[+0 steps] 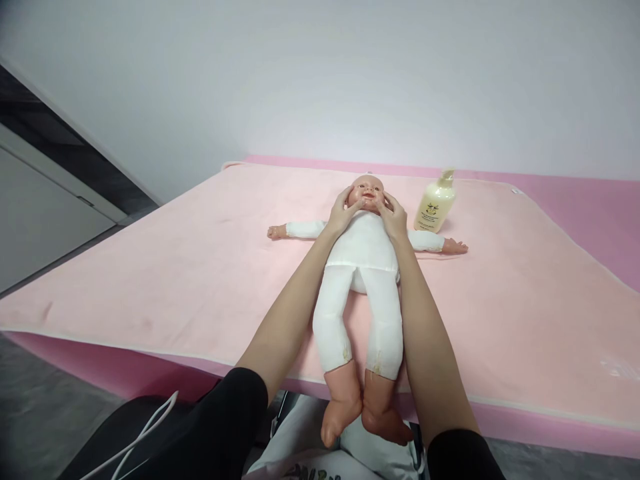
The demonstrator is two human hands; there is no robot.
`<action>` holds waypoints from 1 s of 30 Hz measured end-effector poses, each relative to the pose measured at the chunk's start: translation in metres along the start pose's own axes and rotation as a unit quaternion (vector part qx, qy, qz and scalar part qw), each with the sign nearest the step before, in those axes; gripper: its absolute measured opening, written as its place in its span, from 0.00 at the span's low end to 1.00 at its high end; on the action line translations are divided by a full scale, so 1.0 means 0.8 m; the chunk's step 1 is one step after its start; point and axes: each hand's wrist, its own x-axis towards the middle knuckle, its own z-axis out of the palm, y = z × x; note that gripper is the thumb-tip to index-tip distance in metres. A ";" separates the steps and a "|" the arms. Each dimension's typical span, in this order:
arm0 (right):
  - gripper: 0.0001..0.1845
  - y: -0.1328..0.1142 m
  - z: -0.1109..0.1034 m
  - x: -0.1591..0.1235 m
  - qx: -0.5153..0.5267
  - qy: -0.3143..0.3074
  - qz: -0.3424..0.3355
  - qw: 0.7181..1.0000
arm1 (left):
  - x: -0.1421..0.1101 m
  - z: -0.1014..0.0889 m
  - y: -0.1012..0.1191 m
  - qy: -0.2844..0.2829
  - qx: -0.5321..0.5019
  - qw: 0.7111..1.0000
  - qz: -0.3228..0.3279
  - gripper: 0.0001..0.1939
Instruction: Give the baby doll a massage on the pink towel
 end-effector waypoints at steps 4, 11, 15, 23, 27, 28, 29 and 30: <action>0.37 0.002 0.001 -0.001 -0.024 -0.005 -0.016 1.000 | 0.000 0.000 -0.005 -0.002 0.013 1.000 0.005 0.36; 0.37 0.008 -0.002 0.004 -0.003 -0.031 -0.008 0.999 | 0.005 -0.002 -0.011 -0.022 0.026 0.999 0.016 0.35; 0.36 0.005 -0.004 0.004 0.024 -0.036 0.000 0.999 | 0.006 -0.003 -0.012 -0.025 0.023 0.999 0.025 0.32; 0.34 0.004 -0.005 0.005 0.021 -0.035 0.005 0.999 | 0.006 -0.003 -0.010 -0.022 0.021 0.998 0.048 0.27; 0.30 0.009 -0.006 0.006 0.020 -0.005 0.018 1.000 | 0.005 -0.003 -0.009 -0.025 0.016 0.999 0.039 0.26; 0.29 0.010 -0.006 0.006 0.023 0.000 0.025 0.999 | 0.005 -0.003 -0.009 -0.026 0.014 0.999 0.035 0.26; 0.29 0.011 -0.006 0.006 0.027 0.004 0.030 0.999 | 0.005 -0.003 -0.009 -0.025 0.011 0.999 0.032 0.25; 0.29 0.011 -0.007 0.005 0.030 0.006 0.033 0.999 | 0.005 -0.004 -0.010 -0.020 0.005 0.999 0.026 0.25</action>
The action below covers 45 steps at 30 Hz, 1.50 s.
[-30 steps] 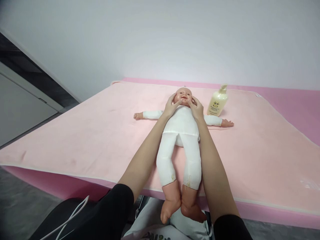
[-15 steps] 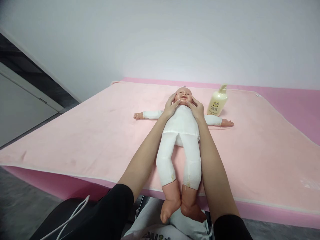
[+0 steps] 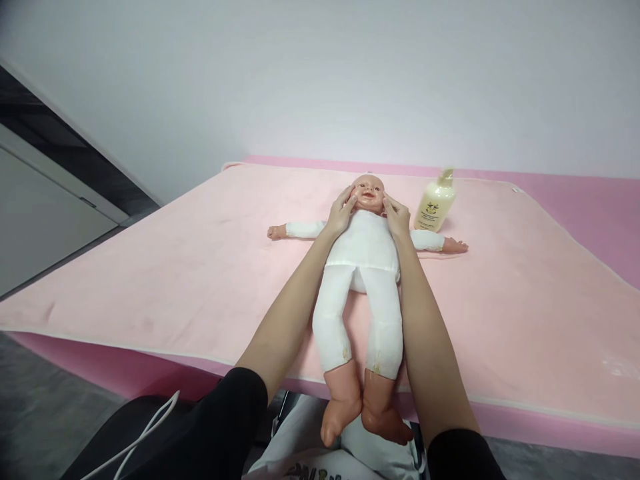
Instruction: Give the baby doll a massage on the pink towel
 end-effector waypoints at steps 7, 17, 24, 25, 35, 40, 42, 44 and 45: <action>0.26 -0.003 0.001 -0.002 -0.008 0.005 -0.002 1.000 | 0.001 -0.002 -0.005 0.032 -0.066 0.996 -0.051 0.22; 0.23 0.002 0.002 -0.002 0.018 0.022 0.007 1.000 | -0.001 -0.001 -0.005 0.057 -0.063 0.994 -0.062 0.18; 0.17 -0.001 0.000 -0.009 -0.056 0.044 0.004 0.997 | -0.016 -0.005 -0.011 0.090 -0.064 0.989 -0.095 0.18; 0.18 -0.002 -0.001 -0.012 -0.082 0.044 -0.005 0.996 | -0.021 -0.007 -0.010 0.098 -0.055 0.989 -0.094 0.18; 0.21 -0.003 -0.009 -0.023 -0.220 0.074 -0.024 0.972 | -0.053 -0.025 0.010 0.118 0.057 0.990 -0.057 0.15; 0.16 -0.021 -0.003 -0.012 -0.065 0.125 0.081 0.987 | -0.055 -0.025 0.009 0.161 0.065 0.983 -0.067 0.15; 0.15 -0.034 -0.005 -0.005 0.053 0.159 0.138 0.976 | -0.056 -0.025 0.009 0.173 0.064 0.981 -0.065 0.15; 0.12 -0.049 -0.013 0.004 0.147 0.173 0.165 0.960 | -0.056 -0.026 0.010 0.174 0.063 0.981 -0.063 0.15; 0.11 -0.056 -0.020 0.008 0.182 0.167 0.167 0.955 | -0.056 -0.026 0.011 0.171 0.064 0.981 -0.065 0.14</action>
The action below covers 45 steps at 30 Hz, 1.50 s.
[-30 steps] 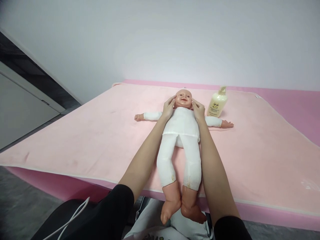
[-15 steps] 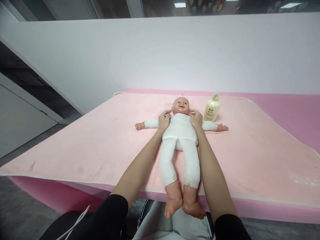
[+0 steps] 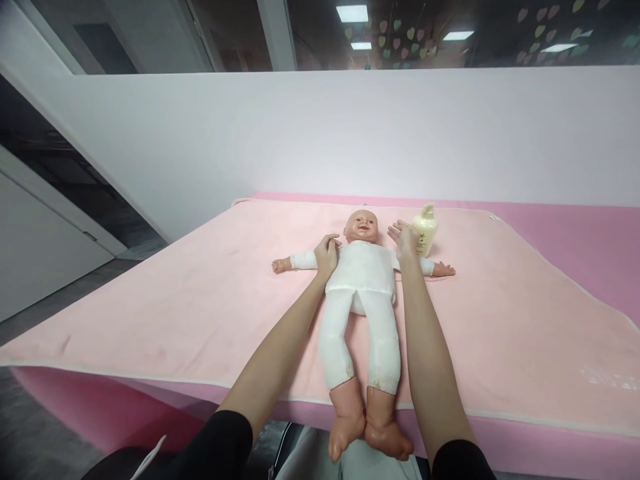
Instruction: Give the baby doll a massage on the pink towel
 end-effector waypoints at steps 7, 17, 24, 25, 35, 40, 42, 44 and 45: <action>0.10 -0.063 -0.043 0.012 0.158 -0.087 0.019 0.983 | 0.002 0.001 0.000 -0.021 0.010 1.000 0.010 0.14; 0.05 -0.108 -0.032 -0.028 0.315 -0.036 0.097 0.943 | 0.005 0.003 -0.001 -0.032 0.023 0.999 0.005 0.14; 0.08 -0.109 -0.033 -0.028 0.292 -0.069 0.081 0.950 | 0.004 0.002 0.007 -0.043 0.028 0.999 -0.009 0.15; 0.08 -0.108 -0.034 -0.026 0.292 -0.073 0.078 0.950 | 0.004 0.001 0.010 -0.049 0.029 0.998 -0.016 0.15; 0.11 -0.096 -0.022 -0.009 0.338 0.003 0.065 0.939 | 0.014 0.046 0.140 -0.099 0.062 0.964 0.238 0.17; 0.21 -0.104 -0.011 -0.029 0.357 -0.020 0.085 0.930 | 0.021 0.127 0.215 -0.286 0.178 0.879 0.337 0.20; 0.22 -0.104 -0.012 -0.029 0.352 -0.031 0.084 0.932 | 0.026 0.153 0.227 -0.336 0.247 0.854 0.312 0.21; 0.22 -0.099 -0.015 -0.021 0.333 -0.019 0.070 0.940 | 0.029 0.169 0.229 -0.375 0.306 0.824 0.295 0.20; 0.22 -0.096 -0.017 -0.015 0.319 -0.013 0.048 0.947 | 0.030 0.173 0.228 -0.386 0.327 0.811 0.292 0.20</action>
